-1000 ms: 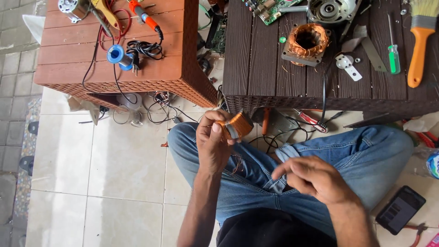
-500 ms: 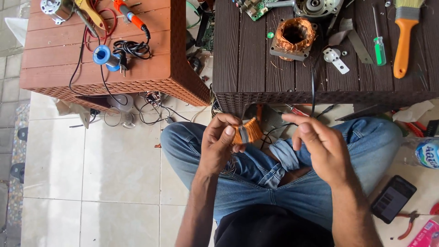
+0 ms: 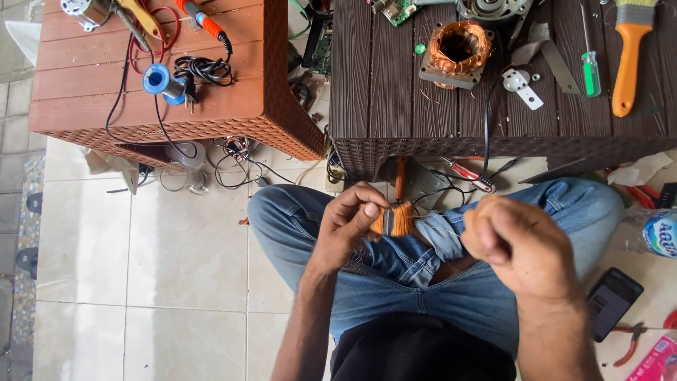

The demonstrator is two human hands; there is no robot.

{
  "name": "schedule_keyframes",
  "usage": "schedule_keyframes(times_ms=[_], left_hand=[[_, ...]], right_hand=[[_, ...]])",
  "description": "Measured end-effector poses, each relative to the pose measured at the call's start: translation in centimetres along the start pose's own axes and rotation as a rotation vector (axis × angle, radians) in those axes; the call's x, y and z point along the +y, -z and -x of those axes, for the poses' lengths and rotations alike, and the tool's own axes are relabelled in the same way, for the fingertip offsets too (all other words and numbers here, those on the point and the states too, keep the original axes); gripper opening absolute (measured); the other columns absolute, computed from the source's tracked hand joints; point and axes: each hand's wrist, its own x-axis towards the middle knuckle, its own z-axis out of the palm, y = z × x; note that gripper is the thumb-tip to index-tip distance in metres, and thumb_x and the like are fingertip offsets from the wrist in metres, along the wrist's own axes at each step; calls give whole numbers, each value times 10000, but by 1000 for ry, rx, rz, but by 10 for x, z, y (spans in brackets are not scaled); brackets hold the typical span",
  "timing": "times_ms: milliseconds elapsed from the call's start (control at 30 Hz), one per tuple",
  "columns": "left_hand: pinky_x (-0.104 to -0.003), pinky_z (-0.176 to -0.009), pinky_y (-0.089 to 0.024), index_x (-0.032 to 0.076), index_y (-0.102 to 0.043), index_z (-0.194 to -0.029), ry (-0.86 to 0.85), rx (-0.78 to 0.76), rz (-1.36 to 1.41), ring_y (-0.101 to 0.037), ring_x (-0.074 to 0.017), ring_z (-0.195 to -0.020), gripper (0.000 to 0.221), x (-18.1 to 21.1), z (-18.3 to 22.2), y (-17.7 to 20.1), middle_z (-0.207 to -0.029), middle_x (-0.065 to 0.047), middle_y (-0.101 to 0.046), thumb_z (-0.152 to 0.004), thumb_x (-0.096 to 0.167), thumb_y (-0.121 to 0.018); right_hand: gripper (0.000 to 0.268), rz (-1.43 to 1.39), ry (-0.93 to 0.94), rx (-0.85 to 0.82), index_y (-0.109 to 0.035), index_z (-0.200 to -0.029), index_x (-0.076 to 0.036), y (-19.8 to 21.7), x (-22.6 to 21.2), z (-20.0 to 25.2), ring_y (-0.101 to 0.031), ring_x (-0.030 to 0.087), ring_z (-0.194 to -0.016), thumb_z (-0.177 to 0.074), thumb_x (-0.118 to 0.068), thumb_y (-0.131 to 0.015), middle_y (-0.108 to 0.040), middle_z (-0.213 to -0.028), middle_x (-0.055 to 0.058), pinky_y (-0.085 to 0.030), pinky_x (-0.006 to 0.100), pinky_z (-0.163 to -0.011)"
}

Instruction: A person is manually unwinding copper wire from a motor stator core while sitting on the floor.

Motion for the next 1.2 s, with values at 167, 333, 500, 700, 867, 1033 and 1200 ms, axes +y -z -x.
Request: schedule_keyframes(times_ms=[167,333,500,700,867,1033,1200], left_hand=[[-165,-550,-461,52,-698,-1060,27,-178,107,-548,-51,-646,145,5,5,0,-958,-42,-625,-1009,187,-687],[-172,-547,-429,41,-688,-1063,63,-163,77,-535,-46,-650,151,4,3,6,-924,-33,-624,-1028,185,-656],[-177,-541,-418,50,-712,-1093,155,-258,73,-510,-39,-630,155,-1,0,-2,-904,-23,-673,-1014,178,-676],[-178,-560,-391,49,-634,-1151,189,-217,235,-492,-53,-647,147,-14,0,-9,-854,-7,-576,-1066,164,-603],[-199,-669,-420,43,-621,-1181,221,-211,205,-533,-68,-733,257,-15,-3,-23,-899,-11,-609,-962,128,-725],[-185,-721,-443,44,-626,-1142,150,-108,32,-538,-52,-771,237,-7,-5,-36,-960,-5,-629,-944,100,-744],[-190,-630,-378,33,-626,-1154,60,-53,30,-470,-46,-692,215,-6,-5,-32,-878,9,-580,-962,74,-715]], right_hand=[[281,-415,-103,148,-548,-858,-103,5,1,-25,-256,50,-456,-1088,-237,-458,-407,-619,-39,-210,225,-440],[295,-548,-158,188,-538,-852,-127,9,8,-25,-250,44,-449,-1104,-250,-447,-380,-620,-56,-212,222,-449],[301,-509,-148,196,-565,-860,-138,10,7,-32,-244,39,-441,-1107,-270,-453,-389,-609,-67,-206,220,-440],[304,-379,-33,148,-532,-816,-124,-3,-5,-27,-227,46,-457,-1078,-259,-457,-394,-586,-44,-194,217,-450],[264,-372,-23,71,-554,-823,-89,-15,-7,-29,-311,49,-501,-1047,-217,-503,-460,-637,-5,-226,216,-474],[279,-307,13,33,-557,-790,-87,-18,-12,-22,-326,56,-495,-1033,-222,-525,-469,-625,-3,-245,228,-474],[277,-183,50,86,-574,-778,-62,-20,-23,-13,-328,55,-520,-1013,-209,-558,-449,-617,-2,-257,208,-496]])
